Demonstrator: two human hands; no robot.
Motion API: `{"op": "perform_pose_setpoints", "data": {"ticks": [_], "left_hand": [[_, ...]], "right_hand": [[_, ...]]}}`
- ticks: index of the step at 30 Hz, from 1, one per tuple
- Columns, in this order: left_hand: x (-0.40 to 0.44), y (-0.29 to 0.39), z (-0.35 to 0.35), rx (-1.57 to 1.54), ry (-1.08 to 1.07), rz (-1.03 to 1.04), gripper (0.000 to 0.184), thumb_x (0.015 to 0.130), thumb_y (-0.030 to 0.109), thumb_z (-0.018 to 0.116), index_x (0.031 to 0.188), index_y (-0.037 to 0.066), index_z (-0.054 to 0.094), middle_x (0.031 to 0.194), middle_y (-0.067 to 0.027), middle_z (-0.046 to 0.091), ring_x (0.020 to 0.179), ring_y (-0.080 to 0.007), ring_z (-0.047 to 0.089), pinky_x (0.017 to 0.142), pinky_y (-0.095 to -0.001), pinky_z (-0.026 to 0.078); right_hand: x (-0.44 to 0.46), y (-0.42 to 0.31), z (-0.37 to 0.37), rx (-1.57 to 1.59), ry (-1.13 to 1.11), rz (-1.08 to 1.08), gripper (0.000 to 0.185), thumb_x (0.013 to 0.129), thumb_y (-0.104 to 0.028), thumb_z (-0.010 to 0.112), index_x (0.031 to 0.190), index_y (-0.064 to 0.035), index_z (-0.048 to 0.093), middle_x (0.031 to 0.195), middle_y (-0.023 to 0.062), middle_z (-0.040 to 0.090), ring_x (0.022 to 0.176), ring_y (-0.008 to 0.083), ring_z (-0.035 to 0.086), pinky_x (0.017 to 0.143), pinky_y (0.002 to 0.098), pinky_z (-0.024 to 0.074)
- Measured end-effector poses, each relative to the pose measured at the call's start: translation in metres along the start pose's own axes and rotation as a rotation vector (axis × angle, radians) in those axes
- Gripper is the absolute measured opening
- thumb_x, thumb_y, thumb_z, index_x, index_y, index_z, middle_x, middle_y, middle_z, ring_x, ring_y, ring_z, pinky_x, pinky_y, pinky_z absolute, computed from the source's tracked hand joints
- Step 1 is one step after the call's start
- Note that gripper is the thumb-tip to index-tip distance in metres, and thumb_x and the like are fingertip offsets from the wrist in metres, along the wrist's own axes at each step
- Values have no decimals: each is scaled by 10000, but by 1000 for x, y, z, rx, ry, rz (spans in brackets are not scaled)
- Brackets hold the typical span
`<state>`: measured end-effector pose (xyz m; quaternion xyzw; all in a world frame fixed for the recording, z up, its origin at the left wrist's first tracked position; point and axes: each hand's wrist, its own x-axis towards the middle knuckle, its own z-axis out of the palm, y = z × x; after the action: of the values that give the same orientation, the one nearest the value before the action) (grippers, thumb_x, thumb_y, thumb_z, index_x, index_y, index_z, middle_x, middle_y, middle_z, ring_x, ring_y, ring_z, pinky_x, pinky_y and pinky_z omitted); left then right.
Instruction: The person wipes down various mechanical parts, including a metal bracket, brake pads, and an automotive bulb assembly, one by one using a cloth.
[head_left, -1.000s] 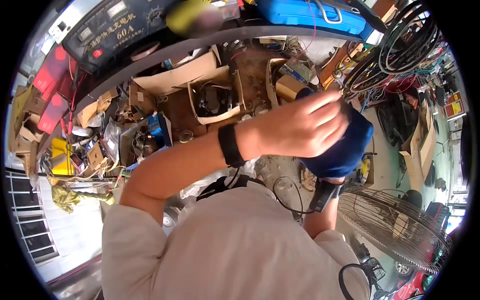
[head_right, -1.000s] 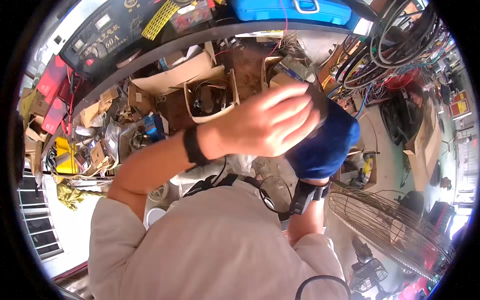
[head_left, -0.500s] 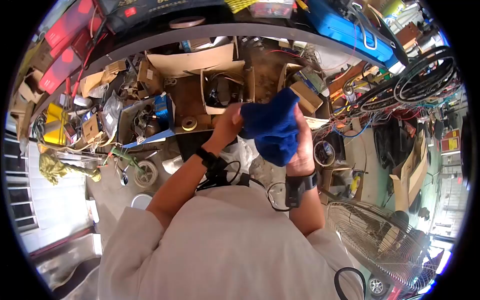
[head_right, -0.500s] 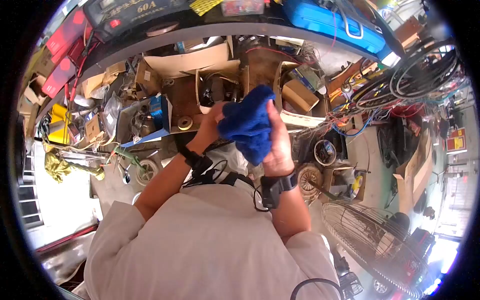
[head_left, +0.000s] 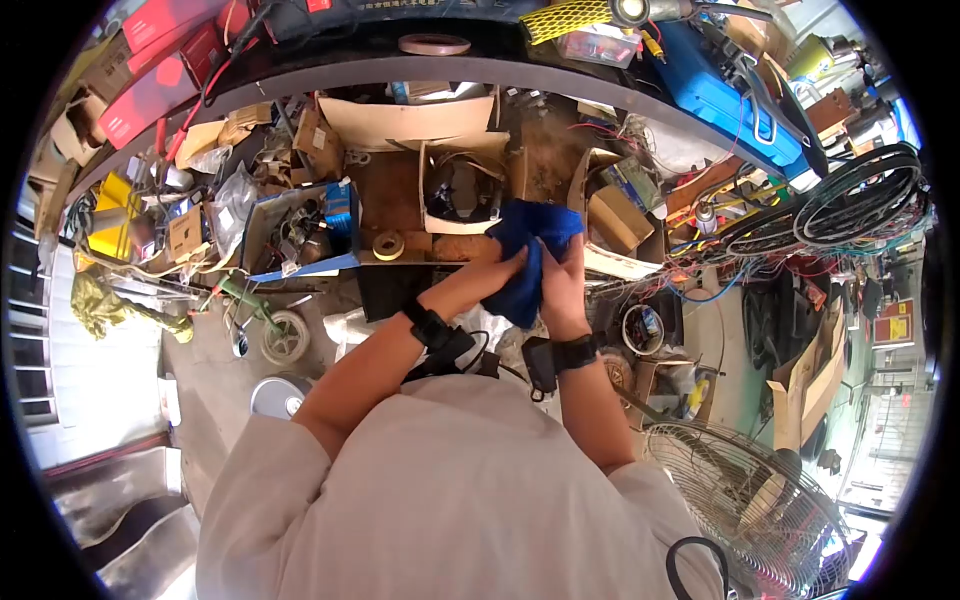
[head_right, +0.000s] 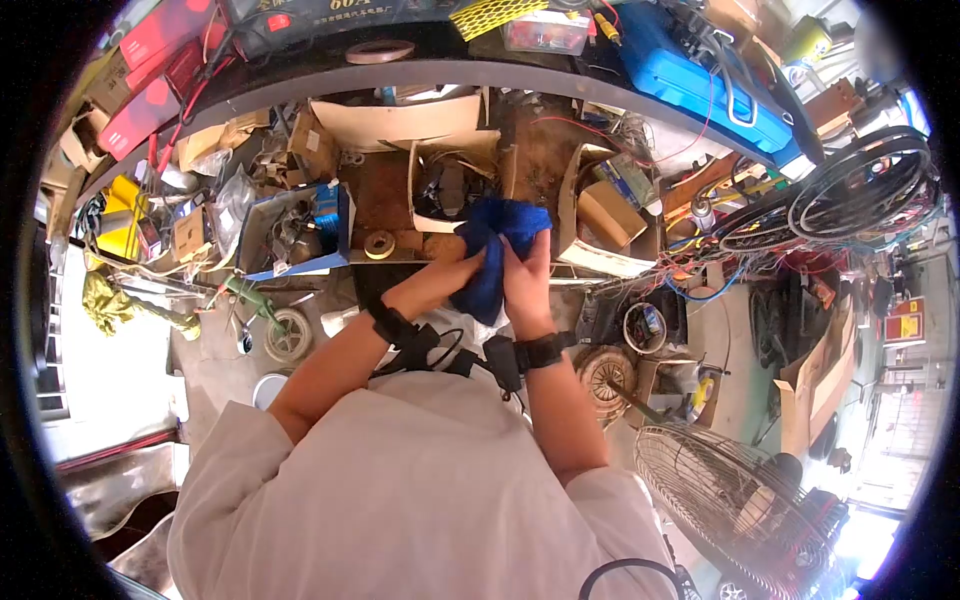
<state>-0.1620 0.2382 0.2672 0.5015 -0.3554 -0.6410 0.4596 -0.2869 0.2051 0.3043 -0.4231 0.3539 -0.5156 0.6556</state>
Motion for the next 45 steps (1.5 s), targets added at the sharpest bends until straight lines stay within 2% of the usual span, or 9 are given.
{"op": "perform_pose_setpoints", "data": {"ticks": [10,14,18,21,27,31,37,41,45], "left_hand": [[-5,1,-9,493,105,788,389,884,223,608,1148,-36,485,966,-135,623,855,-208,582,789,-348,470],[-6,8,-9,595,267,241,418,926,287,549,1176,-43,489,949,-93,616,867,-179,574,793,-320,470],[2,10,-37,482,158,112,438,956,342,494,1163,-44,501,938,-104,626,851,-134,566,757,-284,475],[8,-18,-49,612,130,362,506,882,421,573,946,-78,524,800,-184,593,754,-272,573,683,-361,448],[-4,-7,-24,788,184,357,472,897,330,579,1168,-46,490,1161,-285,541,1052,-354,536,858,-366,438],[0,19,-33,597,396,307,608,914,496,457,913,-105,552,810,-309,609,835,-453,602,730,-453,471],[5,-5,-44,693,282,380,577,919,467,468,1028,-98,499,900,-318,603,904,-444,587,762,-433,465],[-1,10,-38,593,161,202,491,925,299,553,1271,-8,391,1173,-188,547,1094,-192,502,937,-323,395],[9,12,-38,494,430,465,440,924,316,543,1165,-42,454,1004,-226,614,935,-285,608,807,-360,467]], "right_hand": [[29,13,-1,-226,108,-215,194,879,-103,619,987,4,499,942,77,582,858,122,543,741,259,449],[35,17,5,-435,296,-153,359,906,-302,605,1008,26,503,931,106,581,854,122,510,745,258,428],[21,29,14,40,105,-90,227,904,-90,572,1085,15,483,992,86,564,903,142,533,795,258,433],[27,33,8,-16,16,-105,190,879,-10,567,1058,4,505,1017,65,567,903,130,533,781,253,441],[63,31,4,-412,226,-16,303,915,-262,591,951,34,538,872,21,588,774,113,519,668,260,436],[40,16,33,-44,128,-56,265,907,-154,597,1076,14,481,956,59,579,823,143,546,733,264,460],[63,29,31,-246,129,-159,313,857,-248,675,943,33,569,880,59,617,792,127,554,699,263,458],[69,12,36,-264,181,-27,339,864,-250,663,1018,23,534,893,60,598,762,119,548,680,264,459],[55,27,52,-208,114,-265,317,872,-153,646,1093,-2,476,935,63,581,728,125,557,667,271,474]]}}
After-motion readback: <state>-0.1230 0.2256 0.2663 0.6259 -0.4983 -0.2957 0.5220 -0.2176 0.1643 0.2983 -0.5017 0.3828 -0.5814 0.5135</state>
